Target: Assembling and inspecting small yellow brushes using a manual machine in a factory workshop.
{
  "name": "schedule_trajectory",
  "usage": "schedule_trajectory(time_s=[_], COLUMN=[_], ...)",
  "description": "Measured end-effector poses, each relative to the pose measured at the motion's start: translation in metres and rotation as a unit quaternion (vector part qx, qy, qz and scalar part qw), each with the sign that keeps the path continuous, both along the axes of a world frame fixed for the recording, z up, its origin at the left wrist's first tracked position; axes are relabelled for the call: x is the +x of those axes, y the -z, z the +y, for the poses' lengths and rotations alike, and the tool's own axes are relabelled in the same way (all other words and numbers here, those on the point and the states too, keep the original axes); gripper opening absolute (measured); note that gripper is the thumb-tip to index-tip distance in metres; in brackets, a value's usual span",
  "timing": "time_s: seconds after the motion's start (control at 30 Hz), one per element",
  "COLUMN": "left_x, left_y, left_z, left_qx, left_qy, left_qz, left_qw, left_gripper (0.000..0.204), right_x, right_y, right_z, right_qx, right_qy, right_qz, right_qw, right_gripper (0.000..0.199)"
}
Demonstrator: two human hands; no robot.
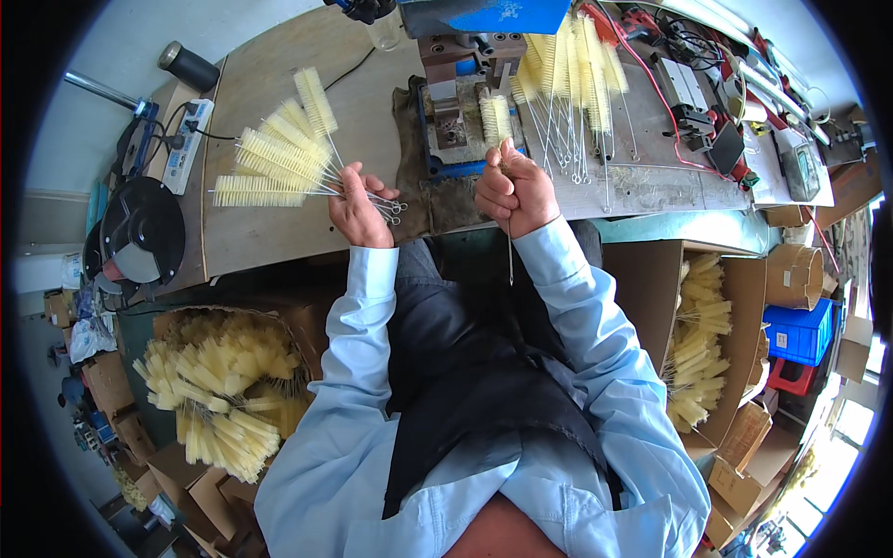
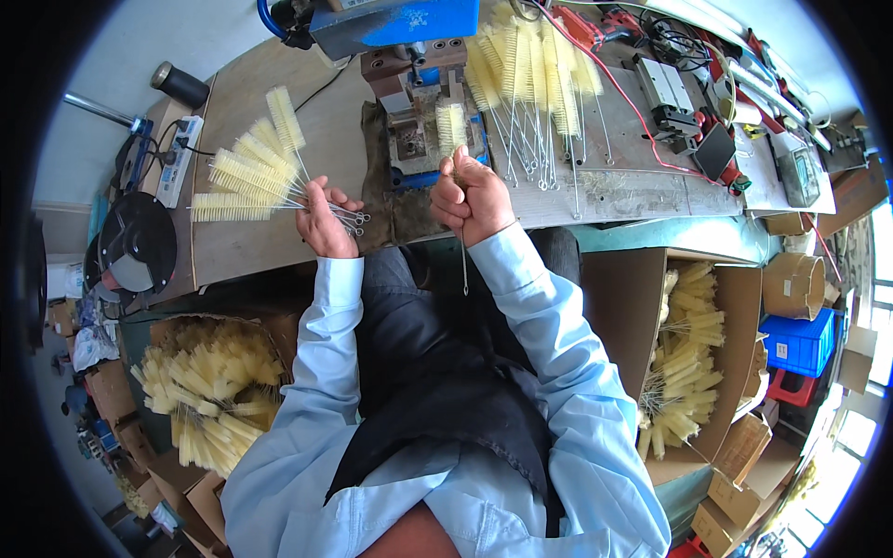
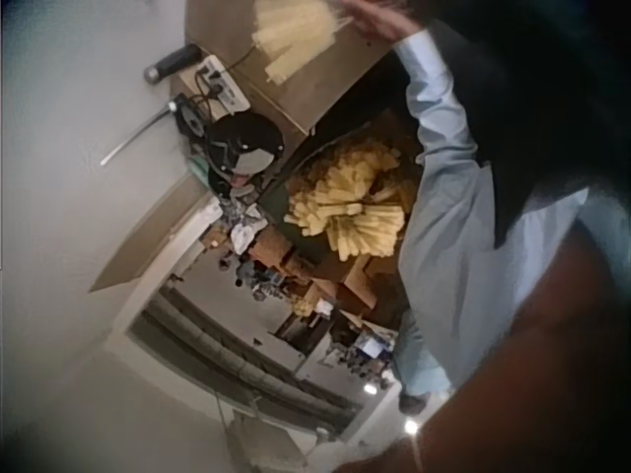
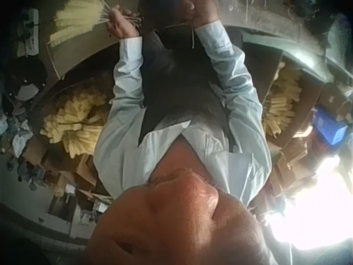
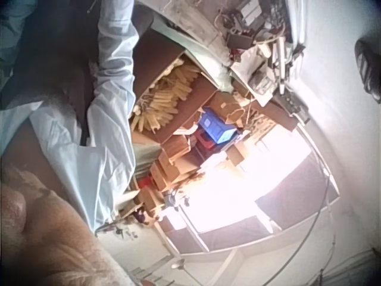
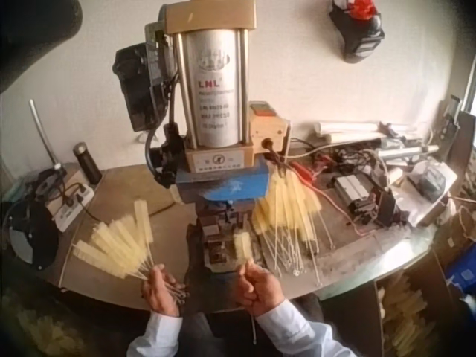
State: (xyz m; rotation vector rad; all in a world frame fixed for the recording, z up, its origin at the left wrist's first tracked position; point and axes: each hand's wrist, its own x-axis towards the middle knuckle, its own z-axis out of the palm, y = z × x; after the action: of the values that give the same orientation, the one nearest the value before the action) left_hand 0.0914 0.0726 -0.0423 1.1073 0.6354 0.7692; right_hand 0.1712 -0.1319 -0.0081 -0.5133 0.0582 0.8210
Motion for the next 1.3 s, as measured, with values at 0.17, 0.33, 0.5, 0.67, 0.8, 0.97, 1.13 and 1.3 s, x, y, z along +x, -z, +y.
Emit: schedule_trajectory(time_s=[0.17, 0.33, 0.5, 0.67, 0.8, 0.97, 1.13, 1.3], left_x=[0.000, 0.002, -0.002, -0.003, -0.003, -0.002, -0.001, 0.000], left_y=[-0.001, -0.002, -0.004, -0.009, -0.009, -0.004, -0.004, -0.008], left_z=[-0.001, -0.001, -0.003, -0.003, -0.002, -0.001, -0.001, -0.002], left_qx=[0.011, -0.002, 0.015, 0.027, 0.023, 0.027, 0.020, 0.009], left_qy=[0.005, -0.003, 0.005, 0.005, 0.009, 0.011, 0.008, 0.006], left_qz=[0.001, 0.002, 0.014, -0.001, -0.004, -0.006, -0.001, 0.004], left_qw=[1.000, 1.000, 1.000, 1.000, 1.000, 1.000, 1.000, 1.000], left_gripper=[0.033, 0.033, 0.038, 0.045, 0.044, 0.037, 0.032, 0.029], right_x=[0.003, 0.006, 0.006, 0.006, 0.002, 0.000, 0.000, -0.003], right_y=[-0.005, -0.010, -0.011, -0.021, -0.027, -0.028, -0.028, -0.029], right_z=[0.001, 0.001, 0.003, 0.006, 0.005, 0.008, 0.010, 0.008], right_qx=[-0.039, -0.061, -0.083, -0.117, -0.209, -0.293, -0.273, -0.264], right_qy=[0.022, 0.014, 0.019, 0.037, 0.066, 0.109, 0.098, 0.101], right_qz=[-0.014, -0.009, 0.007, 0.025, -0.044, -0.123, -0.089, -0.103], right_qw=[0.999, 0.998, 0.996, 0.992, 0.975, 0.942, 0.953, 0.954], right_gripper=[0.034, 0.033, 0.034, 0.032, 0.030, 0.028, 0.028, 0.029])
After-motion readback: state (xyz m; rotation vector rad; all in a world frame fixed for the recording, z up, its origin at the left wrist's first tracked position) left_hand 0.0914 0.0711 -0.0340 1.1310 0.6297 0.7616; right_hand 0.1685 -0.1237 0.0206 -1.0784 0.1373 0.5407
